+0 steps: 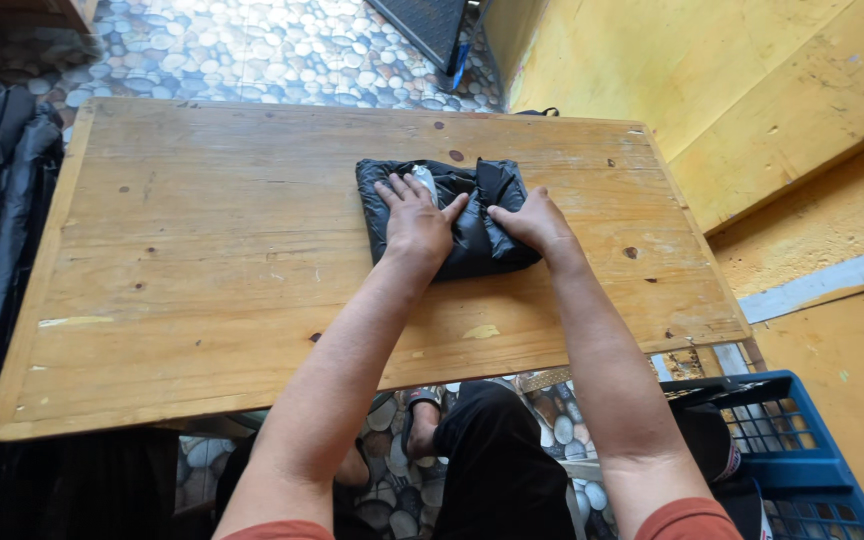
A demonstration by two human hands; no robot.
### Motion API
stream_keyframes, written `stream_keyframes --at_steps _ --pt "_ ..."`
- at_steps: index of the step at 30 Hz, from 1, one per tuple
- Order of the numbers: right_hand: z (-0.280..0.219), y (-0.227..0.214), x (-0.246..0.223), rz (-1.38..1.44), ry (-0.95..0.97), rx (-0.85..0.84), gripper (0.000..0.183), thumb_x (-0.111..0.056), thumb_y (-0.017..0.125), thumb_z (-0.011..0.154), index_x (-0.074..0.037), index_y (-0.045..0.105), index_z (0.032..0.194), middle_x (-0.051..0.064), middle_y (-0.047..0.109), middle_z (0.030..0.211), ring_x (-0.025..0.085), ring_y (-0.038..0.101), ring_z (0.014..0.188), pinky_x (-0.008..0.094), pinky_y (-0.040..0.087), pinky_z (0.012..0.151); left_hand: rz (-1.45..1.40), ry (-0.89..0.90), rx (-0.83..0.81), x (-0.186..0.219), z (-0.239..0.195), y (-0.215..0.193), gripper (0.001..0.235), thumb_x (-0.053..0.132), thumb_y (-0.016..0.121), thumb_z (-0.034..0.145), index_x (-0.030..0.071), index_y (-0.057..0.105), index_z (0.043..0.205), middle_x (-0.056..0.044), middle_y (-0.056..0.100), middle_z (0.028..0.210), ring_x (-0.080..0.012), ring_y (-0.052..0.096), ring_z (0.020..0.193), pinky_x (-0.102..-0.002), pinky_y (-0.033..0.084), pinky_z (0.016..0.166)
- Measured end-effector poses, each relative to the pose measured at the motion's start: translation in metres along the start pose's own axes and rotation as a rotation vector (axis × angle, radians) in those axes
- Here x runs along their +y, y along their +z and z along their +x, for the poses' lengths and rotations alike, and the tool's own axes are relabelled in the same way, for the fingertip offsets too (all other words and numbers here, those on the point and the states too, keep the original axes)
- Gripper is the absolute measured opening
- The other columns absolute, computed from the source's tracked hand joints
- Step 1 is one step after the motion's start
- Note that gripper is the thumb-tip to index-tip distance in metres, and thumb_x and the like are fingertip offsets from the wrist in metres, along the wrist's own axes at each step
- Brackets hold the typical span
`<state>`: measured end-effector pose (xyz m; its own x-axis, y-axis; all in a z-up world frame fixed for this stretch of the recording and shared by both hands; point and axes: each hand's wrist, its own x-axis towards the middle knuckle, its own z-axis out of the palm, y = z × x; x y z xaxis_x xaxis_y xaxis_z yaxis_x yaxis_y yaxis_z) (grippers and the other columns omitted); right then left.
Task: The person folds a large black plastic sheet on a wooden table, rolling it into a compact bundle. They then place the folded sheet into a black bag with a blue zipper and seal it before putting the bag into a blue crate.
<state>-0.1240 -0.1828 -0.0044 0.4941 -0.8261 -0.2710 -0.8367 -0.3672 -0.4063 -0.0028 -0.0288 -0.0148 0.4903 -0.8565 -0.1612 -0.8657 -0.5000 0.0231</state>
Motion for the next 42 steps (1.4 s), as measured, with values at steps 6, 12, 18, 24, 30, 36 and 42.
stream_keyframes --at_steps 6,12,18,24,30,36,42 --pt "0.001 -0.003 -0.023 -0.226 -0.052 0.082 0.085 -0.055 0.066 0.084 0.005 0.038 0.137 0.029 0.063 0.128 0.046 0.061 0.124 0.059 0.047 0.105 0.083 -0.04 -0.038 0.005 -0.008 -0.006 0.053 0.029 0.029 0.11 0.047 0.028 0.16 -0.034 0.027 0.164 -0.0627 0.014 0.151 -0.085 0.004 0.113" --pt "-0.028 0.023 -0.07 -0.444 -0.173 0.403 0.044 -0.026 0.06 0.087 0.0 0.051 0.122 0.02 0.064 0.112 0.046 0.067 0.106 0.057 0.056 0.086 0.071 -0.046 -0.039 0.003 0.003 0.004 0.05 0.033 0.028 0.11 0.048 0.033 0.158 -0.032 0.026 0.165 -0.0617 0.012 0.151 -0.084 0.001 0.113" --pt "-0.064 -0.01 -0.055 -0.186 -0.264 0.156 0.08 -0.044 0.071 0.084 -0.003 0.047 0.148 0.026 0.051 0.134 0.055 0.056 0.123 0.065 0.048 0.101 0.077 -0.062 -0.052 0.003 0.009 0.006 0.048 0.033 0.027 0.112 0.043 0.037 0.158 -0.029 0.028 0.165 -0.0598 0.014 0.152 -0.082 0.001 0.115" --pt "-0.096 0.019 -0.033 -0.022 -0.174 0.299 0.083 -0.039 0.069 0.089 -0.008 0.032 0.156 0.024 0.045 0.142 0.053 0.059 0.121 0.063 0.05 0.102 0.082 -0.064 -0.051 0.007 0.004 0.001 0.049 0.034 0.03 0.11 0.043 0.036 0.158 -0.03 0.028 0.164 -0.0613 0.014 0.151 -0.085 0.0 0.113" --pt "-0.055 0.041 -0.004 -0.085 -0.216 0.443 0.065 -0.031 0.07 0.084 -0.01 0.042 0.138 0.015 0.052 0.127 0.049 0.068 0.101 0.062 0.058 0.086 0.081 -0.056 -0.046 0.006 -0.009 -0.008 0.05 0.032 0.027 0.111 0.044 0.036 0.158 -0.029 0.03 0.165 -0.0606 0.014 0.151 -0.084 0.002 0.114" --pt "-0.084 0.048 -0.045 -0.354 -0.291 0.589 0.061 -0.014 0.07 0.085 -0.003 0.047 0.141 0.015 0.053 0.122 0.04 0.069 0.1 0.054 0.063 0.076 0.09 -0.059 -0.029 0.005 -0.004 -0.002 0.05 0.032 0.027 0.11 0.045 0.038 0.157 -0.03 0.031 0.164 -0.0598 0.017 0.151 -0.084 0.003 0.114" --pt "-0.105 0.045 -0.052 -0.301 -0.386 0.599 0.068 -0.026 0.071 0.086 -0.002 0.049 0.146 0.016 0.051 0.118 0.04 0.062 0.102 0.057 0.062 0.072 0.094 -0.06 -0.023 0.006 -0.018 -0.015 0.049 0.034 0.028 0.11 0.045 0.038 0.157 -0.03 0.031 0.164 -0.0602 0.016 0.151 -0.083 0.004 0.114"
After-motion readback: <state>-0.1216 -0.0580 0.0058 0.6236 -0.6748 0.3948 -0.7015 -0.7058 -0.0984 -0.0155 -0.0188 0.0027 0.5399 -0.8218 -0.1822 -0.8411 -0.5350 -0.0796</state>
